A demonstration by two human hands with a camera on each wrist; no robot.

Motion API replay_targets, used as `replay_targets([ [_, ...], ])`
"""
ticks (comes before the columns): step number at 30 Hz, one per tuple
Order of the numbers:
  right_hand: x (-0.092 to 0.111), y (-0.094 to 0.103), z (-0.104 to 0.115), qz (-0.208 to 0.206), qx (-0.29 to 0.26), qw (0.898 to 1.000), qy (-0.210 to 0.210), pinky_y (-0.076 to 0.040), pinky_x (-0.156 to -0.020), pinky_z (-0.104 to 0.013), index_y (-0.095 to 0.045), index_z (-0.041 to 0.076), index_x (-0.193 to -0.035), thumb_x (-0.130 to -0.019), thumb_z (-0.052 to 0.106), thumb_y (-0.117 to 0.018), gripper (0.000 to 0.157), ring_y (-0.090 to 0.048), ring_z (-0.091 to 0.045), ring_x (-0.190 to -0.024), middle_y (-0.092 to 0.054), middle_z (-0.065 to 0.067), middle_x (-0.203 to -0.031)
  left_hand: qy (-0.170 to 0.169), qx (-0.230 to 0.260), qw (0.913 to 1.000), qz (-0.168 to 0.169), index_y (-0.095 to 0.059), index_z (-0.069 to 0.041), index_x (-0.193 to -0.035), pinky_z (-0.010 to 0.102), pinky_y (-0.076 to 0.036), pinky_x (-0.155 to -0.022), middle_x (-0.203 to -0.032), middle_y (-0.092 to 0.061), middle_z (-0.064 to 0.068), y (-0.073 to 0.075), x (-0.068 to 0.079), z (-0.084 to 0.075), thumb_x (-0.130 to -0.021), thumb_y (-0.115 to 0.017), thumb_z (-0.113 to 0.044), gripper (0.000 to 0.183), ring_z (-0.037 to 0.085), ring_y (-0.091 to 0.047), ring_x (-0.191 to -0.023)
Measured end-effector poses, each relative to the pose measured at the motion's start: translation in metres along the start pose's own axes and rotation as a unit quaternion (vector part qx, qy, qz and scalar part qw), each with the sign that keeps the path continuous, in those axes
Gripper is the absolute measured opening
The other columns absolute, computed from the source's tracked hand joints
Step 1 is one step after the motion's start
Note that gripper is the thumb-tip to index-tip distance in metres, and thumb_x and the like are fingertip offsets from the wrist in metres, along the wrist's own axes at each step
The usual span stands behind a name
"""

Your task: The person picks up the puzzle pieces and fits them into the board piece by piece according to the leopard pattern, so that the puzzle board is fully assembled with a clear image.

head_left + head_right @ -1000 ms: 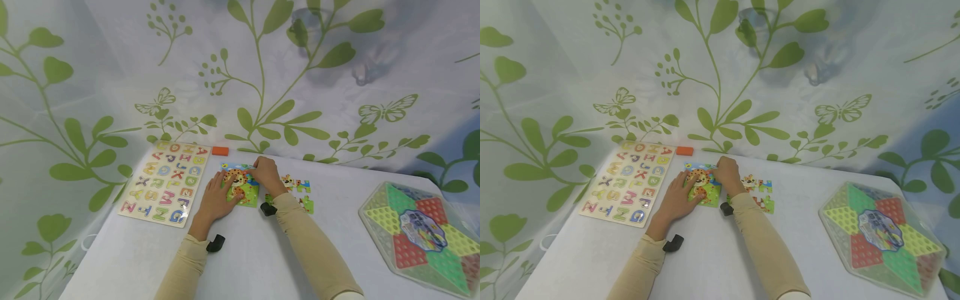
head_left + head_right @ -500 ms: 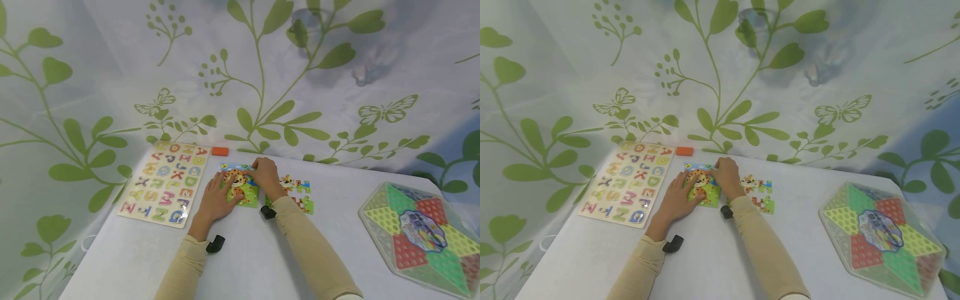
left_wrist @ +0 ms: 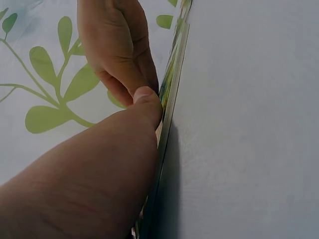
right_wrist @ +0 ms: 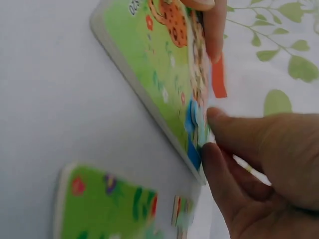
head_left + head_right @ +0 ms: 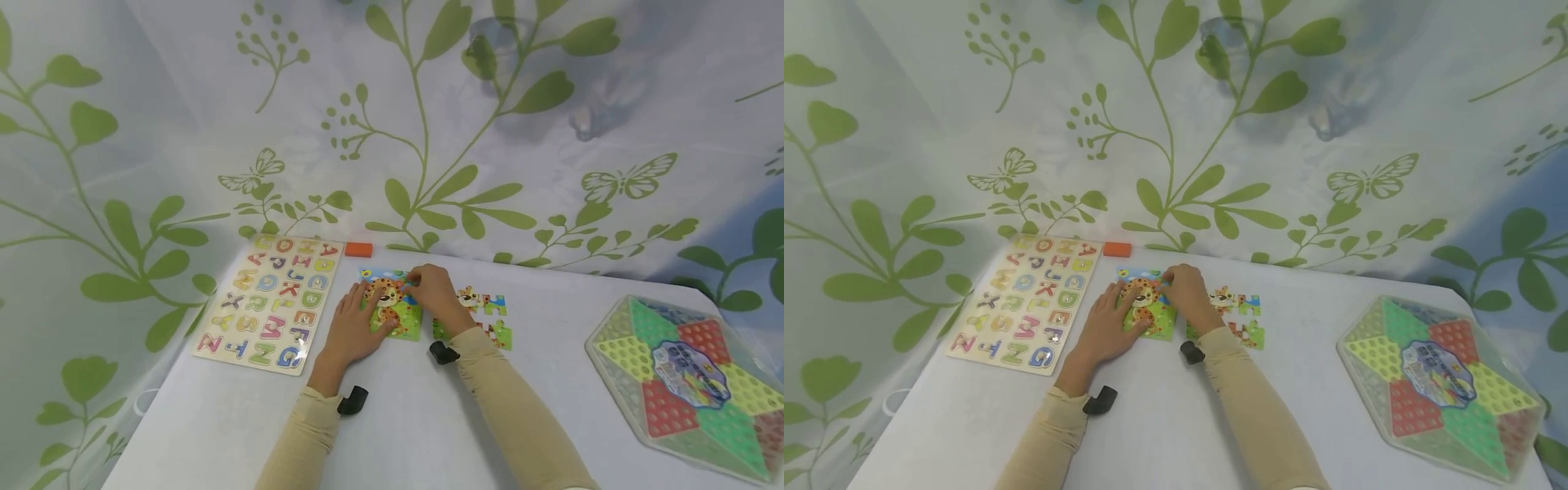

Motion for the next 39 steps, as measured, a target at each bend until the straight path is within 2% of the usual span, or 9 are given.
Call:
replay_targets([
  [6, 0.015, 0.023, -0.024, -0.005, -0.059, 0.998, 0.022, -0.056, -0.097, -0.047, -0.069, 0.01, -0.131, -0.095, 0.027, -0.073, 0.04, -0.065, -0.032, -0.119, -0.068, -0.014, -0.129, 0.005, 0.044, 0.9986, -0.028, -0.016, -0.012, -0.165, 0.053, -0.018, -0.129, -0.172, -0.01, 0.016, 0.003, 0.0, 0.001, -0.089, -0.063, -0.067, 0.105, 0.036, -0.011, -0.16],
  [9, 0.024, 0.038, -0.041, 0.002, -0.046, 0.999, 0.011, -0.056, -0.095, -0.049, -0.067, 0.01, -0.135, -0.095, 0.028, -0.074, 0.044, -0.061, -0.035, -0.122, -0.064, -0.016, -0.135, 0.021, 0.046, 0.9986, -0.016, -0.01, -0.01, -0.165, 0.05, -0.013, -0.131, -0.173, -0.009, 0.015, 0.002, 0.002, 0.005, -0.086, -0.065, -0.07, 0.114, 0.034, -0.01, -0.16],
  [12, 0.03, 0.047, -0.054, 0.016, 0.001, 1.0, 0.013, -0.056, -0.091, -0.049, -0.066, 0.008, -0.136, -0.093, 0.029, -0.076, 0.049, -0.062, -0.035, -0.116, -0.063, -0.019, -0.133, 0.037, 0.05, 0.9981, -0.004, -0.007, -0.009, -0.165, 0.049, -0.011, -0.132, -0.173, -0.007, 0.015, 0.002, 0.005, 0.011, -0.082, -0.068, -0.072, 0.121, 0.032, -0.009, -0.161],
  [15, 0.033, 0.05, -0.061, 0.025, 0.037, 0.999, 0.022, -0.055, -0.094, -0.049, -0.067, 0.007, -0.136, -0.089, 0.031, -0.08, 0.054, -0.063, -0.034, -0.11, -0.064, -0.02, -0.132, 0.042, 0.053, 0.9977, -0.003, -0.006, -0.007, -0.165, 0.048, -0.011, -0.132, -0.173, -0.007, 0.015, 0.003, 0.007, 0.015, -0.08, -0.07, -0.073, 0.125, 0.032, -0.009, -0.161],
  [18, 0.032, 0.048, -0.063, 0.031, 0.046, 0.998, 0.033, -0.054, -0.097, -0.05, -0.068, 0.008, -0.134, -0.087, 0.031, -0.082, 0.054, -0.062, -0.034, -0.113, -0.064, -0.02, -0.132, 0.042, 0.054, 0.9976, -0.005, -0.005, -0.005, -0.164, 0.048, -0.013, -0.131, -0.173, -0.008, 0.015, 0.005, 0.009, 0.017, -0.079, -0.072, -0.072, 0.128, 0.032, -0.01, -0.161],
  [23, 0.031, 0.045, -0.061, 0.024, 0.053, 0.997, 0.041, -0.054, -0.092, -0.048, -0.073, 0.009, -0.126, -0.086, 0.03, -0.084, 0.046, -0.06, -0.035, -0.112, -0.064, -0.019, -0.127, 0.046, 0.07, 0.9965, -0.001, -0.004, -0.002, -0.164, 0.05, -0.014, -0.131, -0.172, -0.01, 0.017, 0.007, 0.012, 0.017, -0.077, -0.077, -0.067, 0.13, 0.033, -0.012, -0.16],
  [27, 0.03, 0.046, -0.059, 0.017, 0.066, 0.997, 0.032, -0.053, -0.088, -0.046, -0.069, 0.009, -0.118, -0.086, 0.03, -0.083, 0.04, -0.058, -0.034, -0.11, -0.064, -0.016, -0.12, 0.05, 0.069, 0.9964, 0.004, -0.003, -0.004, -0.164, 0.049, -0.014, -0.131, -0.172, -0.011, 0.016, 0.006, 0.013, 0.017, -0.078, -0.077, -0.067, 0.13, 0.033, -0.012, -0.16],
  [33, 0.033, 0.047, -0.047, 0.008, -0.005, 1.0, 0.022, -0.055, -0.084, -0.043, -0.067, 0.013, -0.111, -0.099, 0.026, -0.068, 0.018, -0.066, -0.026, -0.1, -0.071, -0.008, -0.108, 0.044, 0.062, 0.9971, 0.006, -0.004, -0.004, -0.164, 0.048, -0.014, -0.131, -0.172, -0.012, 0.016, 0.004, 0.01, 0.016, -0.078, -0.076, -0.068, 0.13, 0.033, -0.012, -0.16],
  [39, 0.026, 0.042, -0.024, -0.02, -0.052, 0.998, 0.037, -0.057, -0.072, -0.036, -0.071, 0.015, -0.112, -0.103, 0.028, -0.063, 0.017, -0.071, -0.023, -0.094, -0.074, -0.004, -0.105, 0.047, 0.065, 0.9967, 0.007, -0.004, -0.004, -0.164, 0.049, -0.015, -0.131, -0.172, -0.012, 0.016, 0.005, 0.01, 0.014, -0.078, -0.077, -0.068, 0.13, 0.033, -0.013, -0.16],
])
Point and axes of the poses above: each hand's wrist, its own x-axis away from the middle knuckle, its own y-axis out of the back of the hand, z = x × y, the point moved 7 cm from there along -x, towards the middle knuckle
